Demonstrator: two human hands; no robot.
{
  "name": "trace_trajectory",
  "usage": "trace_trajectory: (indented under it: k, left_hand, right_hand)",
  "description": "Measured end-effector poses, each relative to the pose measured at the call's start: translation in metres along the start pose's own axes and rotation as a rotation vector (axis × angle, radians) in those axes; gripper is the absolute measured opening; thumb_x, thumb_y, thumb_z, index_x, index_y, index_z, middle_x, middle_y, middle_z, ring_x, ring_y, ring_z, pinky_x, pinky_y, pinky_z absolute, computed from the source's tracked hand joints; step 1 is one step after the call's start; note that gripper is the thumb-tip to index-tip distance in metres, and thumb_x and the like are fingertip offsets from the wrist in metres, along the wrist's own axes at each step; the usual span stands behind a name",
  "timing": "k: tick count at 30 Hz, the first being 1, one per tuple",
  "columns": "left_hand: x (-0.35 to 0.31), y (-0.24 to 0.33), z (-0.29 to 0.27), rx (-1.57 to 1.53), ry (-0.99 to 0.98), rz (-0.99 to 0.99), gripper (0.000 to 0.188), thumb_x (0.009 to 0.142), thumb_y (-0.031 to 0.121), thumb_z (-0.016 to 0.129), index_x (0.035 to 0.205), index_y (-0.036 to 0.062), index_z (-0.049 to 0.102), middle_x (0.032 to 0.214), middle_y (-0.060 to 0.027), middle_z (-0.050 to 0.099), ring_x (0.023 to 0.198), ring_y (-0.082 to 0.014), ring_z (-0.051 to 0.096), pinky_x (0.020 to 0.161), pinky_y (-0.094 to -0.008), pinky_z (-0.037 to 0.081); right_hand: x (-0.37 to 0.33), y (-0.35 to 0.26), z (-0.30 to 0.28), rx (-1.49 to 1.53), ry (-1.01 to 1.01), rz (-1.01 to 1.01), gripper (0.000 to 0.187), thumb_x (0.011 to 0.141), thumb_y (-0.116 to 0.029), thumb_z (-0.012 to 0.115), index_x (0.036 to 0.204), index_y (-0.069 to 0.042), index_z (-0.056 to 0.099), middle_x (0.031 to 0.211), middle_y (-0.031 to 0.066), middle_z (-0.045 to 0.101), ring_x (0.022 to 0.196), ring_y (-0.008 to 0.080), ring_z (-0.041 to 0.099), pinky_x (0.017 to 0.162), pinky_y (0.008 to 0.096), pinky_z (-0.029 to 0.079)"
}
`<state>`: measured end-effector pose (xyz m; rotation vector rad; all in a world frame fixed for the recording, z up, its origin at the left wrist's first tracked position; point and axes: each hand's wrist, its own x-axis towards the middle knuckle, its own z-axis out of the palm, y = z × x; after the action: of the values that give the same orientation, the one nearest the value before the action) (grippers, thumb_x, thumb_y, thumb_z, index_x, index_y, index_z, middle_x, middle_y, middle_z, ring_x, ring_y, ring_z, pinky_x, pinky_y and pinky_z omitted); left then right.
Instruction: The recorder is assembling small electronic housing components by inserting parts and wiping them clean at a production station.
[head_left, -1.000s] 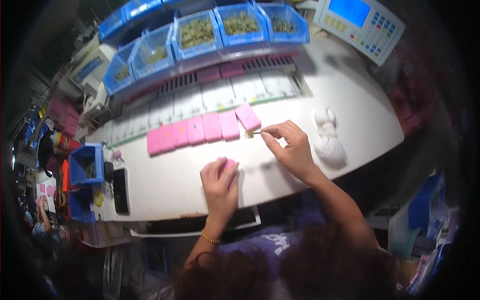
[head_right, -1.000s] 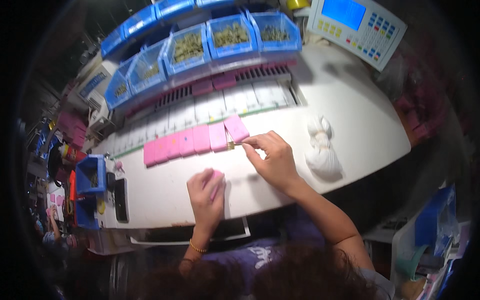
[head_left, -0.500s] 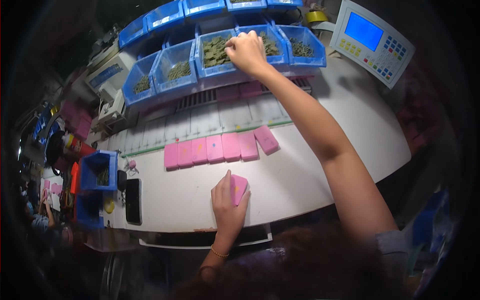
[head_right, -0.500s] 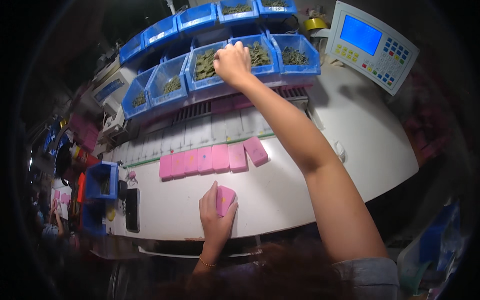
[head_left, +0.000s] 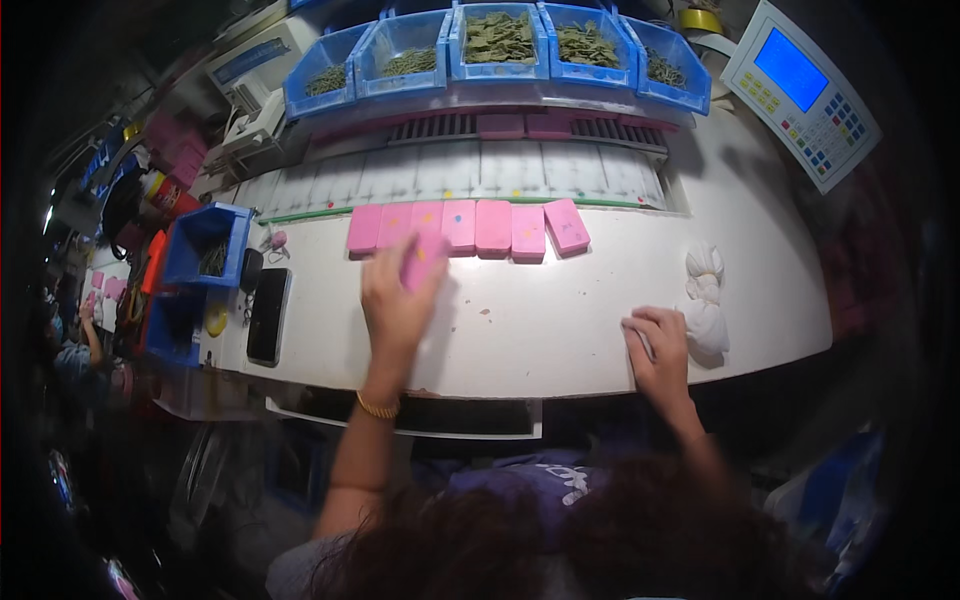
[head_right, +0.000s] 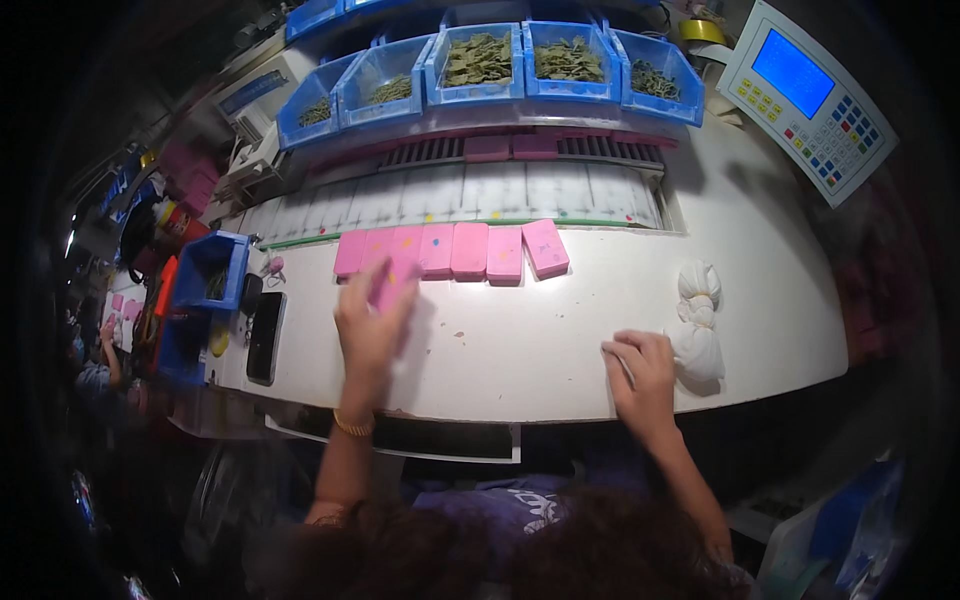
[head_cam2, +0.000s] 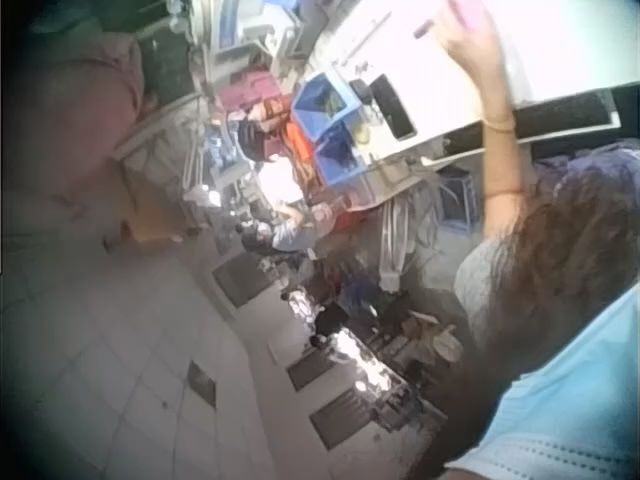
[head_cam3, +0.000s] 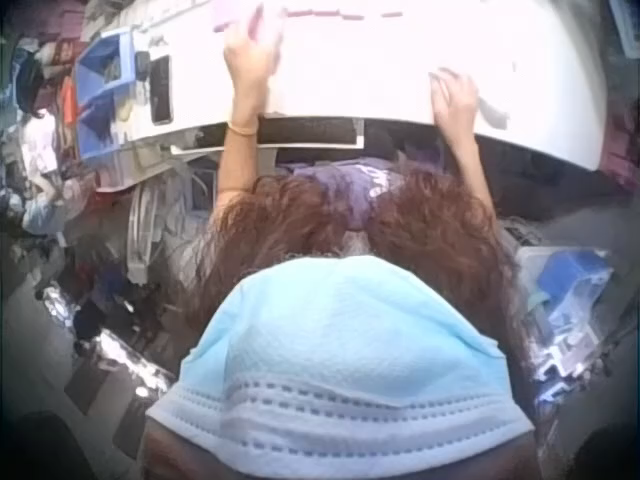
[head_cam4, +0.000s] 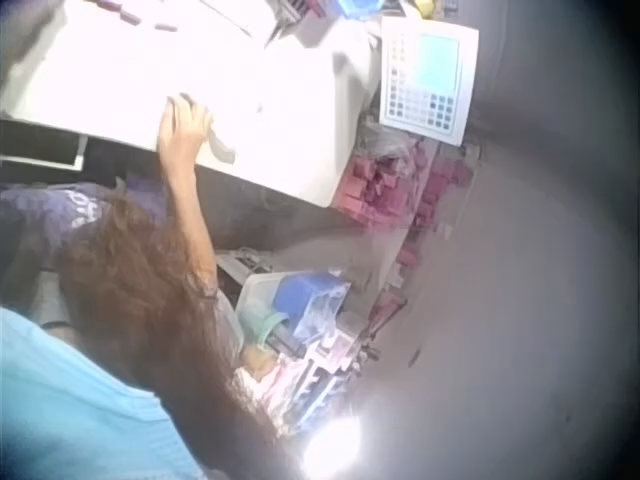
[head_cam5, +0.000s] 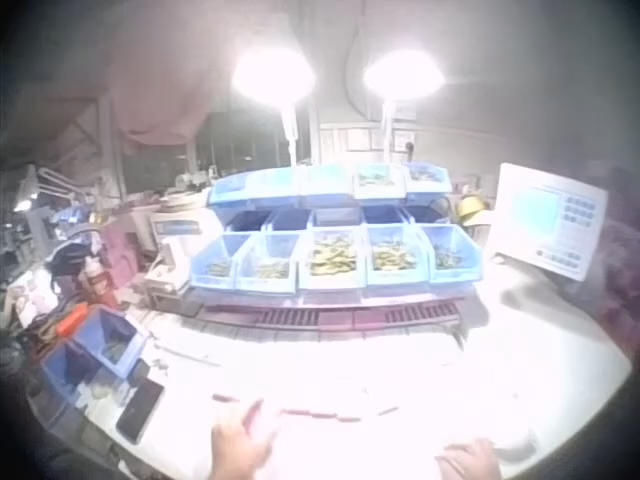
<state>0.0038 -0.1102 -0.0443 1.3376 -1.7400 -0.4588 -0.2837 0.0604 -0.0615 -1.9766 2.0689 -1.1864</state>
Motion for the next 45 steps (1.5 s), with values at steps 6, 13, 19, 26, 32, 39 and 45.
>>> trace_trajectory:
  k: [6,13,19,26,32,39,45]
  left_hand:
    - [0.135,-0.055,0.033,0.356,0.116,0.128,0.048,0.081,0.033,0.07,0.12,0.0052,0.064,0.109,-0.0194,0.066,0.103,-0.0381,0.059,0.091,-0.0466,0.046]
    - [0.154,-0.067,0.066,0.715,0.125,-0.01,0.059,0.081,0.044,0.07,0.126,0.0074,0.061,0.117,-0.0185,0.063,0.108,-0.0398,0.056,0.096,-0.0453,0.045]
    - [0.087,0.012,0.092,0.221,-0.301,0.465,0.078,0.074,0.05,0.077,0.133,0.0042,0.055,0.132,-0.0174,0.056,0.122,-0.035,0.049,0.103,-0.047,0.038]
    - [0.044,0.077,0.124,0.182,-0.43,0.562,0.068,0.063,0.044,0.08,0.117,0.0059,0.064,0.111,-0.0132,0.061,0.111,-0.0323,0.051,0.102,-0.0457,0.031]
    - [-0.031,0.129,0.059,-0.25,-0.668,0.78,0.078,0.067,0.021,0.085,0.136,0.0087,0.051,0.127,-0.0121,0.059,0.11,-0.0309,0.053,0.099,-0.0418,0.035]
    - [-0.071,0.099,0.053,-0.614,-0.786,-0.165,0.062,0.084,0.013,0.075,0.139,0.0018,0.048,0.13,-0.0092,0.057,0.104,-0.0127,0.054,0.083,-0.0252,0.048]
    - [-0.073,0.101,0.052,-0.971,-0.773,-0.269,0.04,0.091,0.013,0.07,0.127,0.0004,0.059,0.103,-0.0065,0.066,0.086,-0.0094,0.061,0.078,-0.0238,0.049]
  right_hand:
    - [-0.014,-0.013,0.001,-0.158,0.147,-0.073,0.011,0.081,-0.005,0.068,0.092,-0.005,0.069,0.097,0.0085,0.064,0.092,0.0278,0.059,0.082,0.0391,0.046]
    - [-0.015,-0.006,0.0,-0.147,0.169,-0.077,0.015,0.079,-0.005,0.068,0.094,-0.005,0.069,0.097,0.0074,0.064,0.091,0.0269,0.059,0.08,0.0389,0.046]
    - [-0.009,-0.004,0.001,-0.181,0.188,-0.046,0.015,0.078,-0.005,0.068,0.093,-0.006,0.068,0.096,0.0066,0.064,0.091,0.0265,0.059,0.08,0.0394,0.046]
    - [-0.009,-0.003,-0.005,-0.119,0.162,-0.058,0.022,0.085,-0.013,0.068,0.105,-0.005,0.067,0.101,0.0087,0.065,0.091,0.0259,0.06,0.081,0.0374,0.047]
    - [-0.003,-0.017,-0.014,1.203,-0.196,0.541,0.037,0.094,-0.026,0.065,0.119,0.001,0.06,0.099,0.0091,0.068,0.084,0.0096,0.059,0.075,0.027,0.049]
    - [-0.006,-0.042,0.004,0.532,-0.047,0.184,0.029,0.091,-0.017,0.066,0.113,0.001,0.06,0.088,0.0187,0.066,0.076,0.0221,0.066,0.068,0.0345,0.051]
    - [-0.001,-0.045,0.006,0.918,-0.177,0.394,0.03,0.095,-0.017,0.065,0.119,0.001,0.059,0.092,0.0084,0.068,0.08,0.0103,0.063,0.071,0.0272,0.051]
